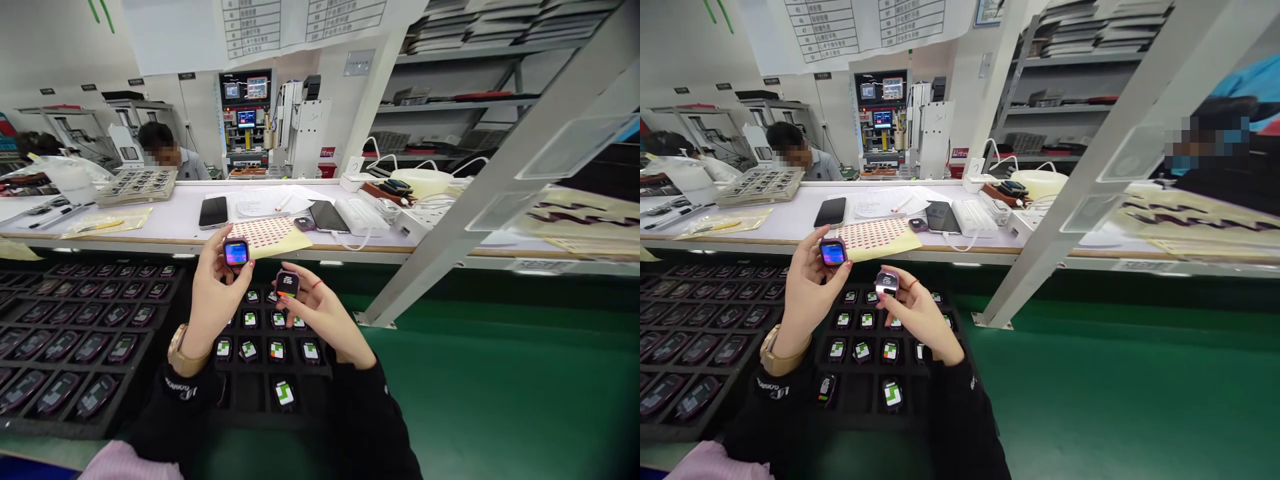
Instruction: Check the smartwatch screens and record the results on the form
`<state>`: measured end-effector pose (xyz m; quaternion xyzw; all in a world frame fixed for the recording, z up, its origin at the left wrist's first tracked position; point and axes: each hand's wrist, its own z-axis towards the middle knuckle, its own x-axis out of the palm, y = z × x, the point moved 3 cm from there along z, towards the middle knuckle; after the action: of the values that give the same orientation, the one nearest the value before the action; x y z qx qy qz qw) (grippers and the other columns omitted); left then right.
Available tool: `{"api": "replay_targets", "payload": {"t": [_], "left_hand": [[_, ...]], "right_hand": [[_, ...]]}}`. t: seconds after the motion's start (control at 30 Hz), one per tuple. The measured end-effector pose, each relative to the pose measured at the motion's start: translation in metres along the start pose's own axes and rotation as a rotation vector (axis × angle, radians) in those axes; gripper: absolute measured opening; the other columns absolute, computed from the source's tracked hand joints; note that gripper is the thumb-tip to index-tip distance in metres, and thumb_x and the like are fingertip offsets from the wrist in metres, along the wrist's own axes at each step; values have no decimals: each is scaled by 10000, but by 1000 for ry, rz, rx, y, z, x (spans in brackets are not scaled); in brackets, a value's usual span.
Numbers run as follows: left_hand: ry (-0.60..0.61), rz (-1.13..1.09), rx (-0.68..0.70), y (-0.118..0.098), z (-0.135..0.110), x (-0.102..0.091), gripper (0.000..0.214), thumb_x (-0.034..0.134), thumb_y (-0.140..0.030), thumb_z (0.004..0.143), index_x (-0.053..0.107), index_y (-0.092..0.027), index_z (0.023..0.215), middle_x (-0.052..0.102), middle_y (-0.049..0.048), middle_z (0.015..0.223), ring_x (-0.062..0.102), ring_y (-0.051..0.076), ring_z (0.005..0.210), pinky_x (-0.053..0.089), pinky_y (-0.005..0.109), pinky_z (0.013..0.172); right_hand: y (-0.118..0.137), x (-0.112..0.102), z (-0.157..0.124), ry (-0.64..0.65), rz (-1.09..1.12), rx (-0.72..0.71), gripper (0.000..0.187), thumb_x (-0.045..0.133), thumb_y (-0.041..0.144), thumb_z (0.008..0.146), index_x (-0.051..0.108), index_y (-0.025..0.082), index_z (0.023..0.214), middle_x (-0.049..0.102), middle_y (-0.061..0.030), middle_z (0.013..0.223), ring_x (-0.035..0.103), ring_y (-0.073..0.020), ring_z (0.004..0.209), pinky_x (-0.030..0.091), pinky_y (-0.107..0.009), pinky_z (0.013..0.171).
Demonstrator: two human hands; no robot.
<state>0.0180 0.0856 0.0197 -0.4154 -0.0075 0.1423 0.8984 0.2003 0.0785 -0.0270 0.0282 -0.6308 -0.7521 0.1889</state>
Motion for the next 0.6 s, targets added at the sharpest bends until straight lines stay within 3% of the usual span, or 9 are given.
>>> {"api": "replay_targets", "payload": {"t": [0.1,0.23,0.33,0.4,0.5,0.6], "left_hand": [[12,-1,-10,-2,-3,-1,561,755,-263,836,547,-244,1357,671,81,1113,653,142,816,498,192,575],[36,-4,-48,-2,-8,-1,569,751,-243,831,540,-248,1359,677,75,1125,644,135,820,469,174,548],[42,-2,-68,-4,-12,0,552,742,-221,826,555,-243,1345,677,57,1059,632,128,790,460,172,539],[54,-14,-68,-6,-13,2,544,740,-210,823,565,-245,1337,669,46,1019,615,120,767,448,170,530],[74,-23,-68,-8,-16,4,553,745,-206,824,568,-260,1344,652,34,994,600,115,764,441,171,530],[87,-39,-73,-9,-17,6,565,755,-210,823,567,-268,1353,650,39,1023,603,118,777,448,176,539]], "right_hand": [[8,-6,-15,-14,-69,49,710,825,336,794,490,257,1416,629,-82,1149,654,-194,859,613,-283,612],[1,-24,-46,36,-340,200,620,769,331,808,545,229,1377,653,-83,1171,632,-174,779,567,-280,614],[-22,-44,-73,75,-650,323,535,720,350,831,605,221,1338,663,-25,962,508,-113,576,437,-249,526],[-42,-55,-90,95,-785,378,539,698,367,852,605,218,1361,591,24,765,484,-127,574,397,-252,552],[-69,-67,-110,97,-871,435,595,667,343,875,554,199,1442,451,63,621,502,-165,622,379,-260,599],[-85,-67,-120,106,-901,480,635,651,287,871,516,178,1481,406,73,599,499,-175,618,350,-260,585]]}}
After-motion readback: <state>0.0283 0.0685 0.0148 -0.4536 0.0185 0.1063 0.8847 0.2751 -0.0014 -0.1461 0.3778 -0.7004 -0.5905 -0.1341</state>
